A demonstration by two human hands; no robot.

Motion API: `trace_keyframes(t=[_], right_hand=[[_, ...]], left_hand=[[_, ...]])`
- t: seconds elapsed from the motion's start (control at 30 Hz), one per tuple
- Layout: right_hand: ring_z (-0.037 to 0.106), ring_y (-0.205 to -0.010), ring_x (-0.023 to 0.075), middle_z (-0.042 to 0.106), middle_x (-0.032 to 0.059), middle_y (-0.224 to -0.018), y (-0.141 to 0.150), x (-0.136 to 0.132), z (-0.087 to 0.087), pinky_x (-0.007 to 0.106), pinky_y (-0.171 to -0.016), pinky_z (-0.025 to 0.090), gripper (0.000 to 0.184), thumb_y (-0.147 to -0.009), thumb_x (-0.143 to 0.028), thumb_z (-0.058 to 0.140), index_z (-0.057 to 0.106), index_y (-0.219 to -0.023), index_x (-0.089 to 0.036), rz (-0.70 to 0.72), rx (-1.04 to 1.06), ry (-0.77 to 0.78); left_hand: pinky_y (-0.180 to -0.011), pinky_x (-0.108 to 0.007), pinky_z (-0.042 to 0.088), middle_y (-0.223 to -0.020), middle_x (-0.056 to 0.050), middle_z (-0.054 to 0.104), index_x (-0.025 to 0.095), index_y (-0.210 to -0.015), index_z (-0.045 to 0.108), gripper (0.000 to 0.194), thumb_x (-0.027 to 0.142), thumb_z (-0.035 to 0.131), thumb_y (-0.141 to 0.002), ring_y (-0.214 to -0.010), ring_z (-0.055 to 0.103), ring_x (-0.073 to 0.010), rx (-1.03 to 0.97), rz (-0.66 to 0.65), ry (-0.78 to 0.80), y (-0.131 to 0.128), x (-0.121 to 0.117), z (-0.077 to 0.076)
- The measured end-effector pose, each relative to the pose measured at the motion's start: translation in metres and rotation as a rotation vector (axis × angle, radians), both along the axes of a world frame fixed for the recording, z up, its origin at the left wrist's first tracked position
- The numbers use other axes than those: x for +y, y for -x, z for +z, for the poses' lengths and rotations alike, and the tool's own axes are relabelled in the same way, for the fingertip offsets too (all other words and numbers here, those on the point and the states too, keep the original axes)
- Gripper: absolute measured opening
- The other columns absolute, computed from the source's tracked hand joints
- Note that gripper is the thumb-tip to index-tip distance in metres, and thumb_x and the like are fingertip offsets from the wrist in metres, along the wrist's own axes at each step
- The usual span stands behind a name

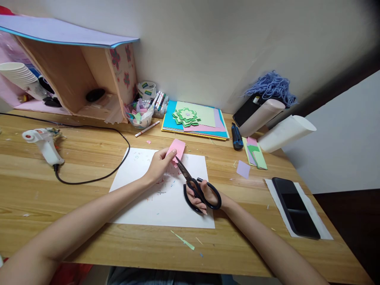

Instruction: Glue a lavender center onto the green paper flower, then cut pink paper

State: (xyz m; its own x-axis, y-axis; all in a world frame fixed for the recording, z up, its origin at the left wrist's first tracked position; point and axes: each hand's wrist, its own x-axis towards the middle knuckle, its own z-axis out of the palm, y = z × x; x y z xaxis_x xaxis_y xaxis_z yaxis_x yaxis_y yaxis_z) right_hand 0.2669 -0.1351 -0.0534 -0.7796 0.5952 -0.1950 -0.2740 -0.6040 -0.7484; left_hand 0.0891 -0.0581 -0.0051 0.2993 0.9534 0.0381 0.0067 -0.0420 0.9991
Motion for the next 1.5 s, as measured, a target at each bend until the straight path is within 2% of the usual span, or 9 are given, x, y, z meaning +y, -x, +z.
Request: trace_keyframes(t=[0.17,0.3,0.53,0.7,0.8,1.17,1.5], right_hand=[[0.035,-0.030,0.0021,0.043,-0.0082,-0.049,0.003,0.000,0.005,0.018,-0.027,0.043,0.064,-0.052,-0.078,0.049,0.041,-0.071,-0.017,-0.042,0.006,0.034],[0.035,-0.029,0.0020,0.043,-0.0087,-0.048,0.006,0.000,0.008,0.017,-0.027,0.042,0.065,-0.050,-0.079,0.049,0.040,-0.071,-0.018,-0.100,0.011,0.051],[0.037,-0.029,0.0034,0.044,-0.0081,-0.046,0.009,0.001,0.007,0.019,-0.026,0.042,0.068,-0.047,-0.082,0.046,0.039,-0.069,-0.018,-0.122,0.031,0.061],[0.038,-0.029,0.0032,0.045,-0.0084,-0.046,0.010,0.001,0.007,0.019,-0.027,0.043,0.068,-0.048,-0.081,0.048,0.039,-0.069,-0.018,-0.153,0.036,0.061],[0.038,-0.029,0.0031,0.045,-0.0082,-0.046,0.010,0.001,0.008,0.019,-0.027,0.043,0.067,-0.049,-0.081,0.048,0.039,-0.069,-0.018,-0.143,0.043,0.065],[0.038,-0.029,0.0036,0.045,-0.0082,-0.047,0.006,0.002,0.001,0.019,-0.025,0.042,0.066,-0.049,-0.081,0.048,0.037,-0.069,-0.018,-0.103,0.021,0.092],[0.037,-0.029,0.0033,0.045,-0.0091,-0.049,0.006,0.003,-0.006,0.018,-0.027,0.042,0.060,-0.059,-0.077,0.047,0.034,-0.072,-0.019,-0.068,0.098,0.063]], left_hand=[[-0.056,-0.022,0.037,-0.059,0.001,0.057,0.015,-0.062,0.057,0.032,0.042,0.053,-0.078,-0.057,0.050,-0.0116,-0.029,0.013,-0.004,-0.001,0.000,-0.001],[-0.060,-0.024,0.041,-0.072,-0.003,0.064,0.013,-0.074,0.062,0.029,0.042,0.059,-0.073,-0.066,0.056,-0.0150,-0.081,0.021,0.033,-0.002,-0.002,-0.005],[-0.071,-0.028,0.046,-0.089,-0.010,0.067,0.011,-0.087,0.066,0.033,0.041,0.062,-0.072,-0.081,0.061,-0.0202,-0.143,-0.081,0.105,-0.005,-0.007,-0.002],[-0.069,-0.026,0.044,-0.080,-0.007,0.069,0.016,-0.077,0.069,0.028,0.042,0.063,-0.071,-0.076,0.061,-0.0190,-0.016,-0.030,0.129,-0.006,-0.013,0.002],[-0.073,-0.027,0.043,-0.083,-0.006,0.069,0.018,-0.080,0.069,0.029,0.045,0.062,-0.071,-0.078,0.061,-0.0191,0.031,-0.018,0.185,-0.005,-0.014,0.003],[-0.070,-0.028,0.044,-0.082,-0.007,0.068,0.016,-0.082,0.069,0.026,0.040,0.063,-0.071,-0.077,0.061,-0.0191,-0.109,-0.036,0.209,-0.005,-0.012,-0.002],[-0.068,-0.027,0.045,-0.081,-0.007,0.066,0.013,-0.081,0.066,0.027,0.037,0.064,-0.070,-0.076,0.060,-0.0183,-0.170,-0.041,0.208,-0.005,-0.011,-0.003]])
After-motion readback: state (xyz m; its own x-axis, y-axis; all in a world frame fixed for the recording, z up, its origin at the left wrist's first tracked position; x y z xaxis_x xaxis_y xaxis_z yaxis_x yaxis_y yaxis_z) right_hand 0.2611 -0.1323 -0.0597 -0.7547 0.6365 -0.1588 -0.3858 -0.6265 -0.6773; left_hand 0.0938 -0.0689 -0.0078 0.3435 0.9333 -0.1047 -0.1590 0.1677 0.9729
